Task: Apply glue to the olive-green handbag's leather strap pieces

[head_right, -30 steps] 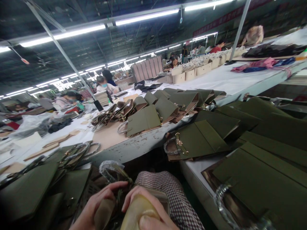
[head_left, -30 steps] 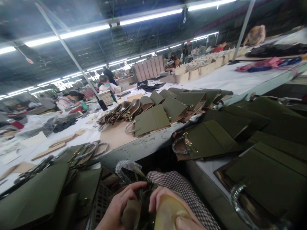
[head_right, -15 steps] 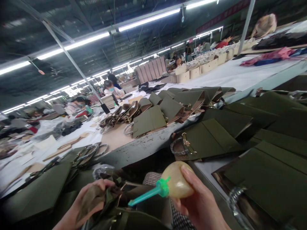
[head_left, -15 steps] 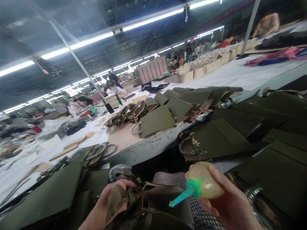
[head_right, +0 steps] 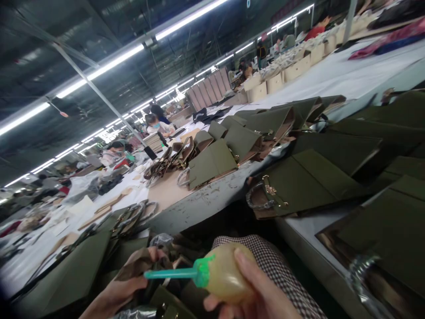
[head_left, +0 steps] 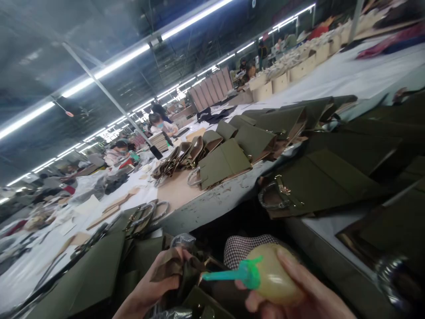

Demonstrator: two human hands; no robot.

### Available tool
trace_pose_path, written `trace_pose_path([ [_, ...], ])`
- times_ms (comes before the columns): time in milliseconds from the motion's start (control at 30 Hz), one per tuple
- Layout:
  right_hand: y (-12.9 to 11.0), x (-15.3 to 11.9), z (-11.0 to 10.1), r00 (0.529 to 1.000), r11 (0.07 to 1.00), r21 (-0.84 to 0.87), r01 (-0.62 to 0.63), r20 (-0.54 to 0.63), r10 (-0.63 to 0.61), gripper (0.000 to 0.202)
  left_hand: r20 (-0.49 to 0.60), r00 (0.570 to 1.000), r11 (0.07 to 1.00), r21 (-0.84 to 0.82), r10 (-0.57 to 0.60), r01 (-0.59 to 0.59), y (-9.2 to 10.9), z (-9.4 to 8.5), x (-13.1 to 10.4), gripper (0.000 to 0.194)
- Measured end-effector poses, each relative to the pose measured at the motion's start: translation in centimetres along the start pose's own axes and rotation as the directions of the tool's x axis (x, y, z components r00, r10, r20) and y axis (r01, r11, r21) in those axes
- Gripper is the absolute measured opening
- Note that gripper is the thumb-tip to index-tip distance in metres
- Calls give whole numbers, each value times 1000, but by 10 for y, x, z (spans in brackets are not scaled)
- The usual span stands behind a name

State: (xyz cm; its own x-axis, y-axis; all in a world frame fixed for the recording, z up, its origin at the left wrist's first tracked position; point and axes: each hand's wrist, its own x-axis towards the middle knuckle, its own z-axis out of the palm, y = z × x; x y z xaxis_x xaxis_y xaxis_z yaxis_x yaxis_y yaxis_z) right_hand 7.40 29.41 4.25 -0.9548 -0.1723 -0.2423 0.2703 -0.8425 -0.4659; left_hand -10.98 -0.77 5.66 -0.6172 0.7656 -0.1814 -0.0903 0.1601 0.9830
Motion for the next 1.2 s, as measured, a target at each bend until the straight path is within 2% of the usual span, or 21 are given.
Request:
trace_pose_path([
  [100, 14, 15, 6, 999, 999, 31, -33, -4, 34, 60, -76, 996, 998, -20, 56, -57, -7, 8, -3, 46],
  [200, 21, 26, 12, 995, 989, 113, -93, 48, 88, 62, -159, 983, 996, 42, 88, -83, -6, 17, -7, 43],
  [267, 23, 30, 14, 992, 978, 172, -114, 76, 102, 64, -124, 991, 995, 92, 56, -45, -2, 23, -7, 41],
  [333, 25, 30, 15, 994, 973, 209, -99, 56, 89, 60, -85, 996, 993, 113, 37, -27, 1, 27, -8, 43],
  [433, 26, 28, 15, 994, 968, 229, -105, 25, 102, 52, -104, 994, 992, 127, 32, -18, 3, 28, -9, 47],
  [533, 27, 25, 14, 990, 962, 235, -140, 45, 133, 57, -118, 993, 987, 163, 30, -11, 2, 26, -11, 47],
  [667, 26, 24, 9, 988, 975, 159, -155, 23, 153, 64, -73, 997, 982, 190, 16, -2, 1, 26, -11, 42],
  [767, 24, 22, 9, 991, 983, 128, -134, 0, 135, 61, -105, 993, 973, 228, 49, -24, 3, 30, -9, 45],
  [867, 24, 19, 15, 983, 965, 195, -173, 89, 158, 59, -138, 990, 970, 243, 41, -6, 8, 39, -5, 49],
  [967, 26, 18, 23, 971, 967, 183, -178, 189, 143, 53, -109, 994, 973, 226, -19, 44, 15, 47, -1, 51],
  [1067, 31, 19, 29, 968, 979, 162, -123, 237, 83, 55, -56, 996, 985, 153, -74, 82, 17, 48, 0, 60],
  [1200, 37, 26, 30, 962, 991, 130, -14, 273, -22, 56, -47, 994, 966, 235, -97, 105, 10, 46, 1, 50],
])
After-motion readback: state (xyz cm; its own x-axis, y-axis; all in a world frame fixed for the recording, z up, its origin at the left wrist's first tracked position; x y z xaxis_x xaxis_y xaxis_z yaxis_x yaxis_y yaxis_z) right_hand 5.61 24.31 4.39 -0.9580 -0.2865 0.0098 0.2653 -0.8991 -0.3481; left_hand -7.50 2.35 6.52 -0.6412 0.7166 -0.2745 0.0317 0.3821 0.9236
